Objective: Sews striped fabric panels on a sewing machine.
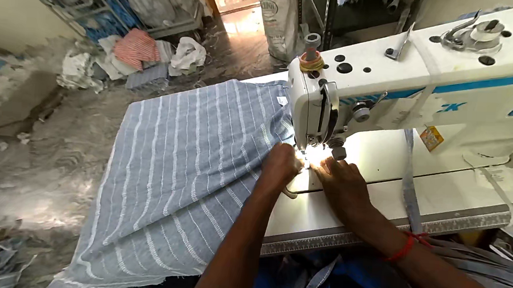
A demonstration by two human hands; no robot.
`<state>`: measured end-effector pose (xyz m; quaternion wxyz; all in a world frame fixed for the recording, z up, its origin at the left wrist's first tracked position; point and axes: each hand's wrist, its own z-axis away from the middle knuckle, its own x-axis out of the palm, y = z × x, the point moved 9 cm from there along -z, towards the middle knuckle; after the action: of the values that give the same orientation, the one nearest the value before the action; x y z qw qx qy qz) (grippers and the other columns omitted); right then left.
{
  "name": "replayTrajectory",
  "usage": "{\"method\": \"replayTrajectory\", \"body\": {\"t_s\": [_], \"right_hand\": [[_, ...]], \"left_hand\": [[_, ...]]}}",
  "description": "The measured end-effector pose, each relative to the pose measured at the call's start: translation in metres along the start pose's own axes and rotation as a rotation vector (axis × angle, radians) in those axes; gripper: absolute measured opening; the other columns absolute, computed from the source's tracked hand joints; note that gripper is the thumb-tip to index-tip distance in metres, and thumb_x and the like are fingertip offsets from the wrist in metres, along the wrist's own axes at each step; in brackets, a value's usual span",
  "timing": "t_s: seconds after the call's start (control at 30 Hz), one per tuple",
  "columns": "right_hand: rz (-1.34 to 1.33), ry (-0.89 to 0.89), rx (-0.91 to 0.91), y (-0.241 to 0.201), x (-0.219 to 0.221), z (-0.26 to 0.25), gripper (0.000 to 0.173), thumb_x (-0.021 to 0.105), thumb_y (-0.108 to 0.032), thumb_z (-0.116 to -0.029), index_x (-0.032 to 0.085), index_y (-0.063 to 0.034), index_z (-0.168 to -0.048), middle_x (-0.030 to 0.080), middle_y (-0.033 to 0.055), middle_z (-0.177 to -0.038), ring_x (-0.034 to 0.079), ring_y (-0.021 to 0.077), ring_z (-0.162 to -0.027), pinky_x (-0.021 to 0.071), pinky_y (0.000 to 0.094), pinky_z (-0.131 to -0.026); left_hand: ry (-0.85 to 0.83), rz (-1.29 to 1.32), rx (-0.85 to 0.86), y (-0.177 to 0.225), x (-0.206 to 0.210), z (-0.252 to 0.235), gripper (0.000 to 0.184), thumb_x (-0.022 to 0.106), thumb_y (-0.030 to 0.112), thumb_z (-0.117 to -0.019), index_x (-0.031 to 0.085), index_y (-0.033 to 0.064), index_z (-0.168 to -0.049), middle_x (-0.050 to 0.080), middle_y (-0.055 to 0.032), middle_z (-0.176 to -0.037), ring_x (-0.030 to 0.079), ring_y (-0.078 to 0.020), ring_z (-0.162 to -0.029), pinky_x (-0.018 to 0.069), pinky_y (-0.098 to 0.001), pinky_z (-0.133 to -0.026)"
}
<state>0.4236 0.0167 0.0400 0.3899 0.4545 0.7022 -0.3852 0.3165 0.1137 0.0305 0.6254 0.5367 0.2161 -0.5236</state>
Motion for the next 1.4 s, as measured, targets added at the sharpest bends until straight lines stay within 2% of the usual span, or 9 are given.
{"method": "replayTrajectory", "body": {"t_s": [0.17,0.3,0.53,0.93,1.07,1.13,1.2,1.3,1.4], "right_hand": [[-0.027,-0.006,0.072,0.008,0.003,-0.007,0.025,0.061,-0.001,-0.0945,0.075,-0.0055,-0.115,0.068,0.0216,-0.110,0.066,0.0389,-0.094,0.0527,0.0526,-0.077],[-0.196,0.016,0.148,0.030,0.005,-0.016,0.025,0.067,-0.023,-0.0974,0.072,-0.0007,-0.108,0.067,0.0213,-0.102,0.065,0.0401,-0.095,0.0506,0.0566,-0.080],[-0.204,0.042,0.260,0.039,0.012,-0.037,0.027,0.067,-0.022,-0.0966,0.070,0.0039,-0.089,0.069,0.0228,-0.091,0.068,0.0403,-0.092,0.0503,0.0564,-0.080],[-0.091,-0.079,0.369,0.031,0.015,-0.044,0.027,0.061,-0.020,-0.1010,0.072,0.0043,-0.100,0.069,0.0258,-0.101,0.067,0.0417,-0.100,0.0483,0.0572,-0.086],[-0.154,0.078,0.277,0.030,0.010,-0.032,0.023,0.064,-0.019,-0.0999,0.072,0.0027,-0.100,0.069,0.0237,-0.098,0.067,0.0415,-0.095,0.0502,0.0584,-0.082],[-0.179,0.067,0.155,0.025,0.006,-0.019,0.019,0.061,-0.014,-0.1022,0.072,-0.0028,-0.112,0.067,0.0235,-0.108,0.066,0.0422,-0.099,0.0513,0.0587,-0.083],[-0.127,0.020,0.083,0.019,0.007,-0.011,0.024,0.060,-0.008,-0.1000,0.074,-0.0080,-0.119,0.065,0.0231,-0.114,0.064,0.0419,-0.100,0.0512,0.0570,-0.081],[-0.078,0.008,0.078,0.014,0.009,-0.009,0.028,0.060,-0.001,-0.0959,0.074,-0.0083,-0.120,0.064,0.0249,-0.119,0.061,0.0445,-0.105,0.0493,0.0585,-0.082],[-0.060,-0.029,0.101,0.010,0.012,-0.012,0.025,0.063,-0.002,-0.0945,0.074,-0.0065,-0.117,0.064,0.0272,-0.123,0.060,0.0464,-0.110,0.0485,0.0591,-0.084]], "left_hand": [[0.024,0.026,0.001,0.003,-0.012,-0.013,0.030,0.073,0.021,-0.0933,0.069,-0.0040,-0.109,0.067,-0.0258,-0.113,0.064,-0.0418,-0.110,0.0508,-0.0620,-0.093],[0.070,-0.011,0.024,0.002,-0.012,-0.012,0.030,0.074,0.024,-0.0935,0.071,-0.0051,-0.102,0.067,-0.0257,-0.108,0.065,-0.0415,-0.108,0.0518,-0.0611,-0.091],[0.134,0.004,0.019,-0.005,-0.009,-0.009,0.035,0.071,0.032,-0.0956,0.070,-0.0015,-0.086,0.066,-0.0211,-0.099,0.065,-0.0377,-0.099,0.0529,-0.0575,-0.083],[0.184,0.053,-0.030,-0.007,-0.013,-0.006,0.030,0.074,0.030,-0.0933,0.071,0.0005,-0.090,0.064,-0.0192,-0.103,0.065,-0.0355,-0.100,0.0532,-0.0557,-0.082],[0.394,-0.111,0.420,0.016,-0.015,0.009,0.019,0.069,0.017,-0.0948,0.073,-0.0001,-0.104,0.069,-0.0185,-0.109,0.066,-0.0357,-0.109,0.0538,-0.0548,-0.092],[0.453,-0.222,0.739,0.019,-0.008,0.025,0.017,0.062,0.012,-0.0986,0.074,0.0042,-0.107,0.072,-0.0140,-0.112,0.065,-0.0337,-0.117,0.0457,-0.0607,-0.104],[0.424,-0.292,0.834,0.008,0.006,0.036,0.029,0.053,0.021,-0.1043,0.071,0.0091,-0.124,0.069,-0.0083,-0.130,0.059,-0.0294,-0.131,0.0357,-0.0649,-0.115],[0.474,-0.210,0.666,0.007,0.017,0.053,0.040,0.062,0.038,-0.0987,0.072,0.0093,-0.125,0.068,-0.0104,-0.125,0.061,-0.0297,-0.119,0.0488,-0.0508,-0.100],[0.538,-0.133,0.465,0.025,0.028,0.081,0.039,0.071,0.022,-0.0937,0.068,0.0037,-0.128,0.062,-0.0186,-0.123,0.062,-0.0370,-0.111,0.0536,-0.0524,-0.091]]}}
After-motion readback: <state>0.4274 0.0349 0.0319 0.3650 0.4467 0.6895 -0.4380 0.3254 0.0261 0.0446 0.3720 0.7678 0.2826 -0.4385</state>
